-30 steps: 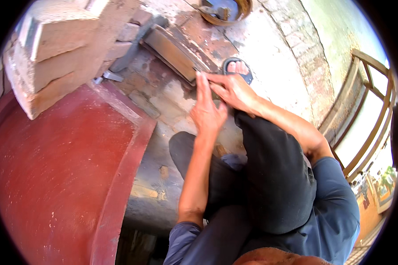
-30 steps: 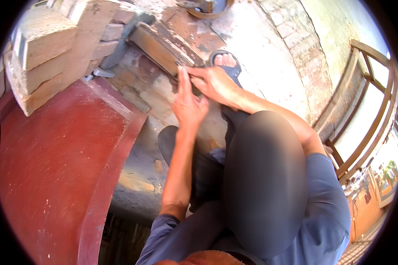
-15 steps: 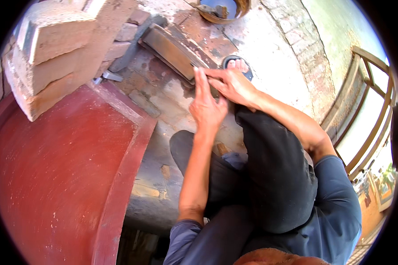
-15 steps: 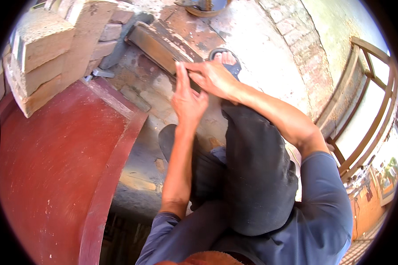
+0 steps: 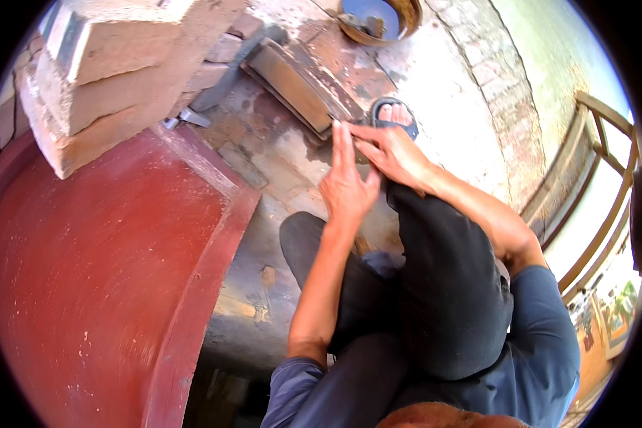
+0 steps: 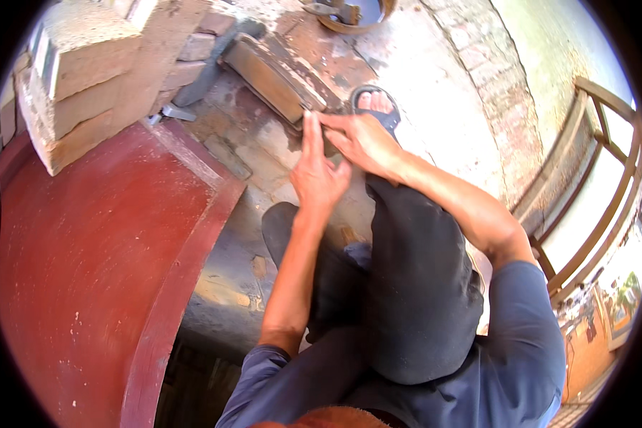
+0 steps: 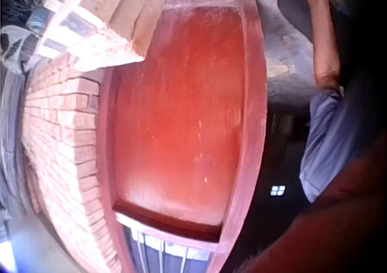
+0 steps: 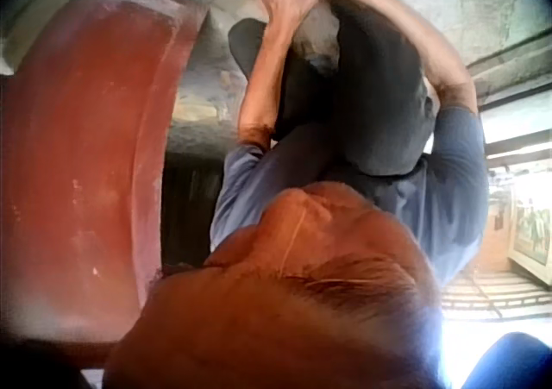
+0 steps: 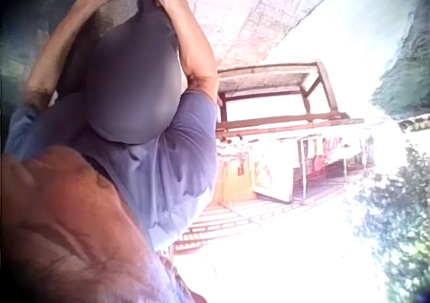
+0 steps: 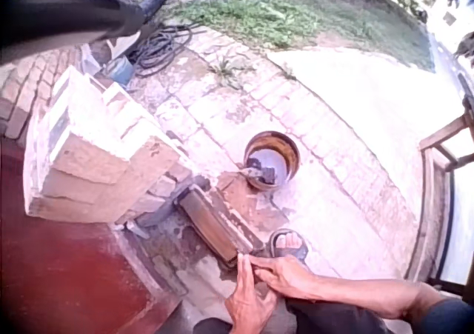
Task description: The person sits on the ground and sharpens a small metal tool on a wet grinding stone. They repeatedly rub the tool's edge against the stone, periodically lifting it to inspect the edge and occasionally dipping it into a nearby bowl of water.
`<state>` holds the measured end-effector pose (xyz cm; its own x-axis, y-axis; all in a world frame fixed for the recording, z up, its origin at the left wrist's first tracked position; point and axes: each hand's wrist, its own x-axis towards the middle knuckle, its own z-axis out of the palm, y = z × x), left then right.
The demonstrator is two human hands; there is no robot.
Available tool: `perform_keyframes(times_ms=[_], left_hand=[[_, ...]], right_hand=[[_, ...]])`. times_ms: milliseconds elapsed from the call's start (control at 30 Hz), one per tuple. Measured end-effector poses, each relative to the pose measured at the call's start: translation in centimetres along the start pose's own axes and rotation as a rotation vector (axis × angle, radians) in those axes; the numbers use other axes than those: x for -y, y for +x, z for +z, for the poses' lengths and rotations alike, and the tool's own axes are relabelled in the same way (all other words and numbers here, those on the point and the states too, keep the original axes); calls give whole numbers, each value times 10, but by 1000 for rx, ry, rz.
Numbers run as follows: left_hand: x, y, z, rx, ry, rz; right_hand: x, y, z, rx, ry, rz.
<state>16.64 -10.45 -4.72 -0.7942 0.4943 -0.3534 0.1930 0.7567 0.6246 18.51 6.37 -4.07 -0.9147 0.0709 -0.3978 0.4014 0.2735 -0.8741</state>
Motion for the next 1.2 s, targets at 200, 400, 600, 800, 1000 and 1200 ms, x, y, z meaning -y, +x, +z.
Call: perform_keyframes(times_ms=[200,400,600,800,1000,1200], left_hand=[[6,16,-4,-95,-34,33],[4,4,-1,-64,-13,25],[7,11,-6,-39,-14,22],[10,14,1,-97,0,51],[-2,-4,0,-6,-38,29],[10,16,-4,-104,-29,40]], right_hand=[[3,17,2,36,-47,-7],[6,4,-2,13,-80,0],[-1,12,2,35,-26,12],[-3,16,5,23,54,-14],[-19,-7,2,-34,-31,-61],[15,21,-2,112,67,158]])
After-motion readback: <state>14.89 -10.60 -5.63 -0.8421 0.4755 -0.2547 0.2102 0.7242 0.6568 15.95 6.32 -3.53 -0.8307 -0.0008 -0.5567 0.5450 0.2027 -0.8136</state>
